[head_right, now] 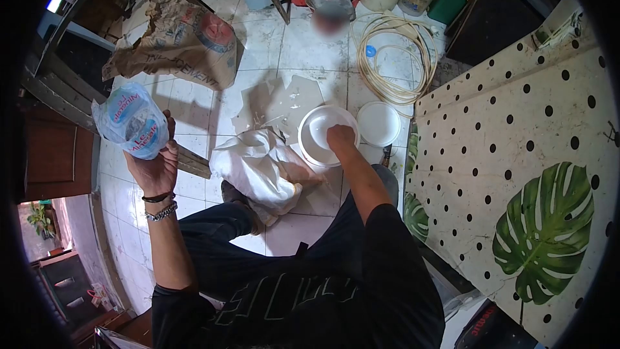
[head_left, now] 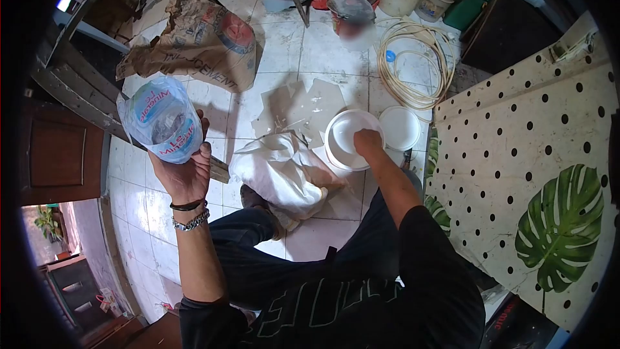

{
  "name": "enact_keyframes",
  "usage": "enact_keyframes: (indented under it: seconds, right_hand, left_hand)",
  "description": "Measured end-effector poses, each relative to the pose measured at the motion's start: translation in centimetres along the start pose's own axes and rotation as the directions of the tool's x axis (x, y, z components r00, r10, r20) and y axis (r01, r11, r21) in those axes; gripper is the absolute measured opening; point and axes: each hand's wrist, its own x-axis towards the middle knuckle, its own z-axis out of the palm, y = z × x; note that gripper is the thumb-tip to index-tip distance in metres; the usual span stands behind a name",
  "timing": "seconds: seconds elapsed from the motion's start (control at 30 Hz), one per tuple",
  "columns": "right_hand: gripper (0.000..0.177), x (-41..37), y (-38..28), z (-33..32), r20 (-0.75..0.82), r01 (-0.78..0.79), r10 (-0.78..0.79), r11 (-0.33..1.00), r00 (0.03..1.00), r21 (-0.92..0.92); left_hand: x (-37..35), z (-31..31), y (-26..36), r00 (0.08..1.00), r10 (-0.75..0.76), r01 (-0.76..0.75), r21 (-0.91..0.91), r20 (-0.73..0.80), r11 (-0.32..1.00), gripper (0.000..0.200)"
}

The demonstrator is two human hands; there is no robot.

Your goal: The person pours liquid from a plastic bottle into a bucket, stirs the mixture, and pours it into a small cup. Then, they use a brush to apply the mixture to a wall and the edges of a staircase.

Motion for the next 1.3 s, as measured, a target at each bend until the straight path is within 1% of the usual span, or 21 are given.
enact_keyframes:
  seconds: [0.1,0.2,0.3,0.33,0.43,0.47,0.57,0.6,0.67,0.73,0.77,0.8,0.83,0.87,0.93,1.0,1.07,1.1,1.17,1.27,1.3]
  right_hand:
    - [0.017,0.4,-0.5,0.5,-0.058,0.079,-0.072,0.99,0.996,0.121]
    - [0.017,2.2,0.0,0.3,-0.224,-0.116,0.135,0.989,0.965,0.095]
    - [0.016,1.4,-0.4,1.4,-0.039,-0.089,0.086,0.994,0.995,-0.06]
    - [0.016,0.5,-0.4,1.4,-0.028,0.056,-0.06,0.99,0.998,-0.129]
    - [0.018,0.2,-1.4,0.5,-0.161,0.081,-0.072,0.995,0.984,0.052]
    - [0.018,0.6,-1.5,-0.3,-0.231,-0.01,0.042,0.99,0.972,0.139]
    - [0.016,1.7,-0.5,0.8,-0.139,-0.177,0.174,0.984,0.975,-0.011]
    - [0.017,1.0,-0.3,1.0,-0.098,-0.125,0.117,0.989,0.988,-0.08]
    - [0.018,-0.7,-1.1,-0.3,0.099,-0.004,0.015,0.994,0.995,-0.107]
    - [0.018,-1.1,-2.0,-2.3,0.299,0.09,-0.068,0.994,0.952,-0.061]
    - [0.016,-0.6,-2.1,-2.0,0.083,0.041,-0.04,0.999,0.996,-0.006]
    - [0.015,0.1,-2.1,-0.9,-0.141,0.006,0.002,0.998,0.99,0.059]
    - [0.014,1.1,-1.9,0.5,-0.359,-0.012,0.058,0.992,0.932,0.129]
    - [0.016,2.3,-1.3,1.9,-0.462,-0.055,0.093,0.994,0.882,0.093]
    - [0.019,2.9,-0.1,2.4,-0.351,-0.092,0.074,0.995,0.933,-0.035]
    - [0.016,1.2,0.0,1.1,-0.162,-0.07,0.065,0.997,0.985,-0.027]
    - [0.014,-0.1,-0.3,0.4,-0.058,0.034,-0.034,0.999,0.998,-0.006]
    - [0.014,-0.3,-0.7,0.1,-0.04,0.043,-0.042,0.998,0.998,0.042]
    - [0.016,0.6,-0.8,0.7,-0.188,-0.049,0.071,0.991,0.979,0.123]
    - [0.015,1.2,-0.4,1.0,-0.121,-0.139,0.146,0.988,0.982,0.062]
    - [0.015,0.9,-0.8,0.9,-0.083,-0.089,0.092,0.995,0.992,0.037]
  left_hand:
    - [0.0,-0.2,-0.2,1.0,-0.005,0.005,-0.003,0.014,1.0,0.073]
    - [-0.1,-0.1,-0.3,1.0,-0.019,0.019,-0.009,0.002,1.0,0.073]
    - [-0.2,0.2,-0.3,1.0,-0.004,0.004,0.015,-0.007,1.0,0.074]
    - [0.0,0.3,-0.2,1.0,-0.001,0.001,0.019,-0.004,1.0,0.074]
    - [-0.3,0.2,-0.2,1.0,0.008,-0.007,0.019,-0.018,1.0,0.074]
    - [-0.3,0.4,-0.2,1.0,0.011,-0.011,0.015,-0.022,1.0,0.074]
    - [-0.4,0.6,0.1,1.0,0.021,-0.021,0.003,-0.018,1.0,0.073]
    - [-0.4,0.6,0.2,1.0,0.024,-0.024,-0.003,-0.015,1.0,0.073]
    - [-0.3,0.1,0.4,0.999,0.02,-0.02,-0.011,0.036,1.0,0.073]
    - [-0.3,0.2,0.4,0.999,0.011,-0.01,-0.029,0.042,1.0,0.072]
    - [-0.3,0.6,0.3,1.0,0.006,-0.004,-0.042,0.028,0.999,0.072]
    - [-0.1,0.9,0.2,1.0,0.003,-0.002,-0.056,0.018,0.998,0.071]
    - [0.0,1.0,0.2,1.0,-0.011,0.011,-0.078,-0.004,0.997,0.071]
    - [-0.1,1.1,0.1,1.0,-0.017,0.015,-0.104,-0.015,0.994,0.071]
    - [0.0,1.1,0.0,0.999,-0.017,0.013,-0.142,-0.028,0.99,0.072]
    - [-0.2,1.1,0.2,1.0,-0.016,0.013,-0.142,-0.017,0.99,0.072]
    - [0.0,0.8,0.3,1.0,-0.016,0.017,-0.134,0.006,0.991,0.072]
    - [-0.1,0.9,0.2,1.0,-0.015,0.014,-0.124,-0.011,0.992,0.072]
    - [-0.1,1.3,0.2,1.0,-0.003,0.0,-0.116,-0.03,0.993,0.073]
    - [-0.3,1.8,0.2,0.998,0.007,-0.013,-0.113,-0.06,0.994,0.073]
    - [-0.2,2.0,0.3,0.997,0.0,-0.009,-0.117,-0.071,0.993,0.072]
